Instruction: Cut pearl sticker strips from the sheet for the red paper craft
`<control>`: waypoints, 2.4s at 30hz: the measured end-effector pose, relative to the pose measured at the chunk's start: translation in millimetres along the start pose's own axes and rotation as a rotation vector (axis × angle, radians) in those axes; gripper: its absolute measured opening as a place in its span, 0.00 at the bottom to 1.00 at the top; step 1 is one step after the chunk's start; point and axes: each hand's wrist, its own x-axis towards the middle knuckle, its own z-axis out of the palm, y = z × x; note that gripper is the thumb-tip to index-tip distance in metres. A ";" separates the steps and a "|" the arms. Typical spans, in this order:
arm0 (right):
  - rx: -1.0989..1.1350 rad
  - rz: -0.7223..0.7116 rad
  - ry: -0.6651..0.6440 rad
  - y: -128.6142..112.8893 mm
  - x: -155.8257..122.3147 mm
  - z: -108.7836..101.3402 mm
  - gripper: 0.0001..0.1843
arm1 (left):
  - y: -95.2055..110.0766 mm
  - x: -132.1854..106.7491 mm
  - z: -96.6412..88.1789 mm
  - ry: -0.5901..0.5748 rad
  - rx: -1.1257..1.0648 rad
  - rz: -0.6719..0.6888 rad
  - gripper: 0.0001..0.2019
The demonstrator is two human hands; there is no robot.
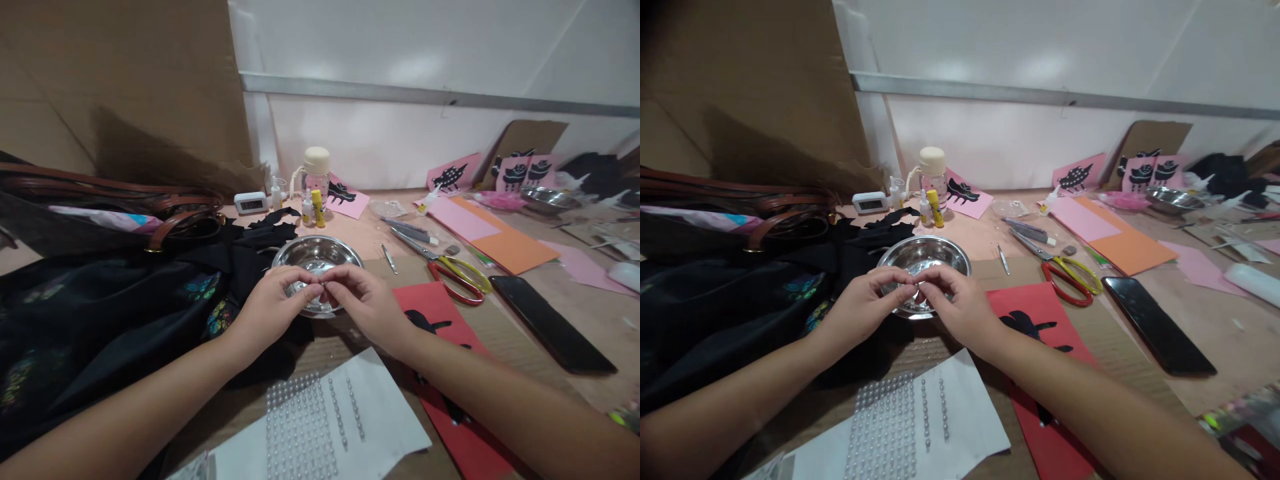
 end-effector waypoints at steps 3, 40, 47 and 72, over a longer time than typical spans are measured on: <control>0.048 0.009 -0.017 0.1 0.7 0.4 0.07 | -0.2 -2.0 0.4 0.020 -0.014 -0.001 0.09; -0.369 -0.054 -0.002 0.0 10.2 -22.4 0.03 | -30.2 13.4 -9.7 0.198 0.176 0.030 0.30; -0.568 -0.213 -0.123 8.7 8.0 -37.6 0.11 | -21.8 6.4 -5.9 0.102 0.118 -0.004 0.24; -0.971 -0.374 -0.423 -6.4 0.6 -49.6 0.15 | -6.2 -4.3 -3.1 0.187 0.266 0.139 0.21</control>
